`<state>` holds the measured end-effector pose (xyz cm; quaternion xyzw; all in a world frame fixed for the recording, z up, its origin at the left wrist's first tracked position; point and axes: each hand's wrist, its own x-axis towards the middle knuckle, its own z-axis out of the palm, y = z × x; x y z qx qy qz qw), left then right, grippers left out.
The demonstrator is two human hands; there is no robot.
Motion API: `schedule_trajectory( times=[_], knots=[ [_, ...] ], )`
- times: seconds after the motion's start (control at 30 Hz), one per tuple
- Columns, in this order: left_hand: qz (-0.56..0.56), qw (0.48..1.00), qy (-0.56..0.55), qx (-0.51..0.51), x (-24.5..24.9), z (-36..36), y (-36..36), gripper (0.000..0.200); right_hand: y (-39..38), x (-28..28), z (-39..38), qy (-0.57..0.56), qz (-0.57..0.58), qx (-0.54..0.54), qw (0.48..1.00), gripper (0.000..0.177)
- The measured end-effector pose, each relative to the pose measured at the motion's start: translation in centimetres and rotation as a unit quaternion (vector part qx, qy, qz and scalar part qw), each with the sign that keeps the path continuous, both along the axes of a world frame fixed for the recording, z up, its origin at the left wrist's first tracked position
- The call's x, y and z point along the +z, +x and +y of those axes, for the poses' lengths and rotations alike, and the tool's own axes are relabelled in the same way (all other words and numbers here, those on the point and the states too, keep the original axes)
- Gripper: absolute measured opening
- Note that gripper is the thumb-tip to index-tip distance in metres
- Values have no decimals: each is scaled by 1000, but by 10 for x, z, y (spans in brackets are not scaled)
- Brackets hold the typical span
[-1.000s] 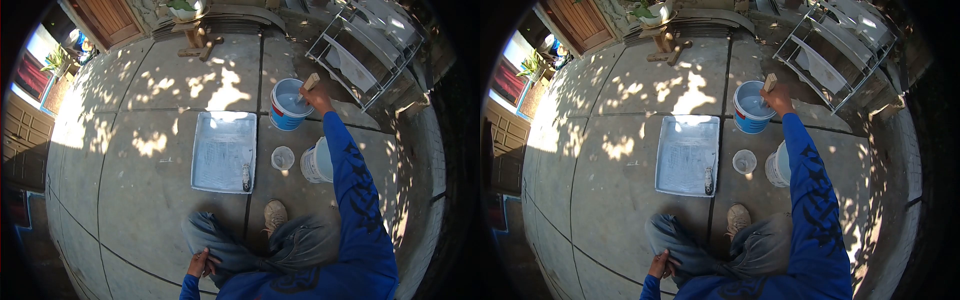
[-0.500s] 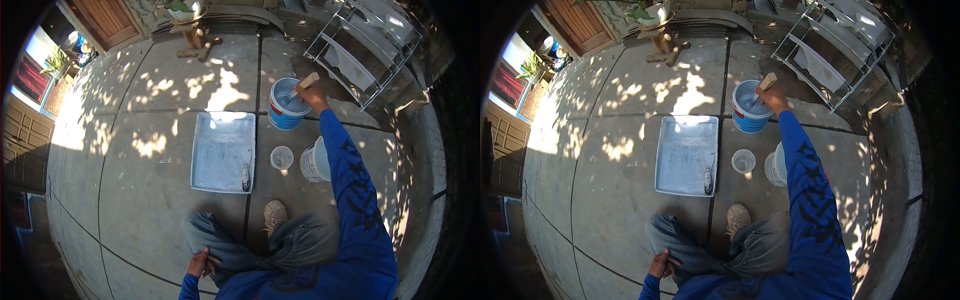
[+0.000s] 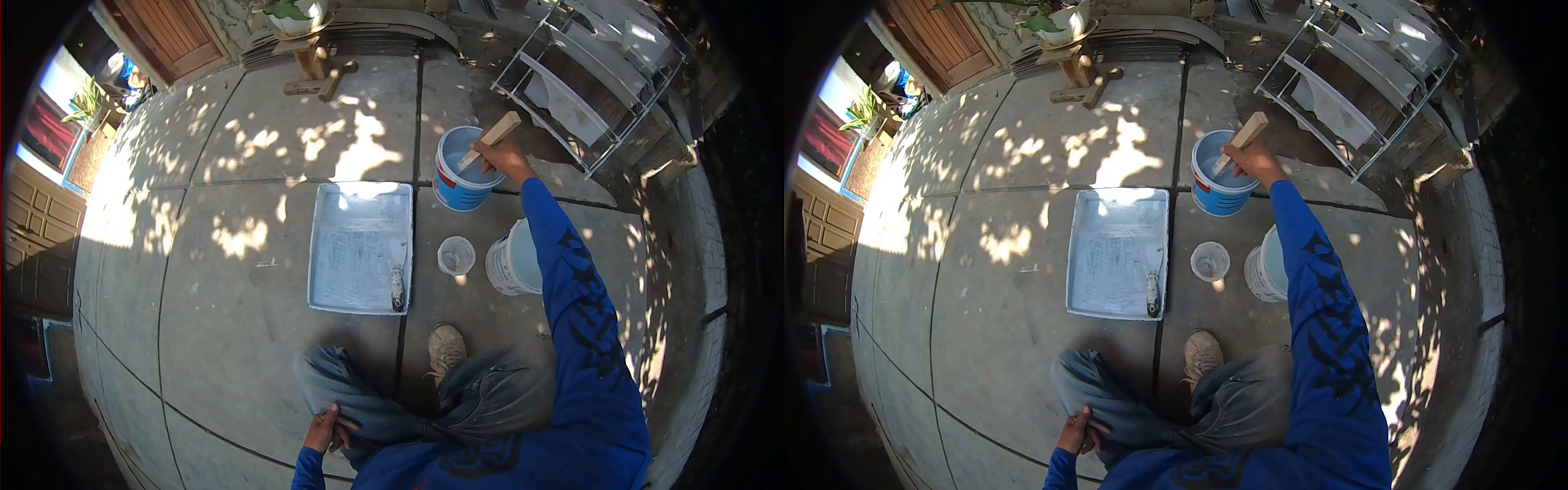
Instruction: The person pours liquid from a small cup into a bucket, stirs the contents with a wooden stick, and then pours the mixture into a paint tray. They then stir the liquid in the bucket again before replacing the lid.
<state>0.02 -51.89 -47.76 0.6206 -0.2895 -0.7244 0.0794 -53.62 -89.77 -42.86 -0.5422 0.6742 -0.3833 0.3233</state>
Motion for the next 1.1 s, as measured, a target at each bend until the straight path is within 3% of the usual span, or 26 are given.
schedule_trajectory(
  times=[0.27,0.37,0.43,0.53,0.67,0.73,0.97,1.1],
  knots=[
    [-5,1000,-11,13,0,3,0,82,-17,-14,4,-45,118,-22,992,26],
    [0,1000,-7,-2,-1,1,1,81,-2,-11,4,-48,64,17,997,25],
    [6,1000,-6,-4,-2,2,2,81,4,-5,-3,39,71,60,995,25],
    [5,1000,-7,-4,-1,1,1,81,5,4,2,31,5,64,997,25],
    [2,1000,-14,4,1,3,-1,81,-13,4,2,34,16,22,999,25],
    [-6,1000,-10,6,3,3,-2,81,-26,-4,0,5,91,-18,996,26],
    [15,1000,-12,2,-3,3,2,82,-25,-10,10,-48,127,23,990,28],
    [5,1000,-8,-1,-2,1,0,82,-2,1,4,26,71,58,995,26]
  ],
)
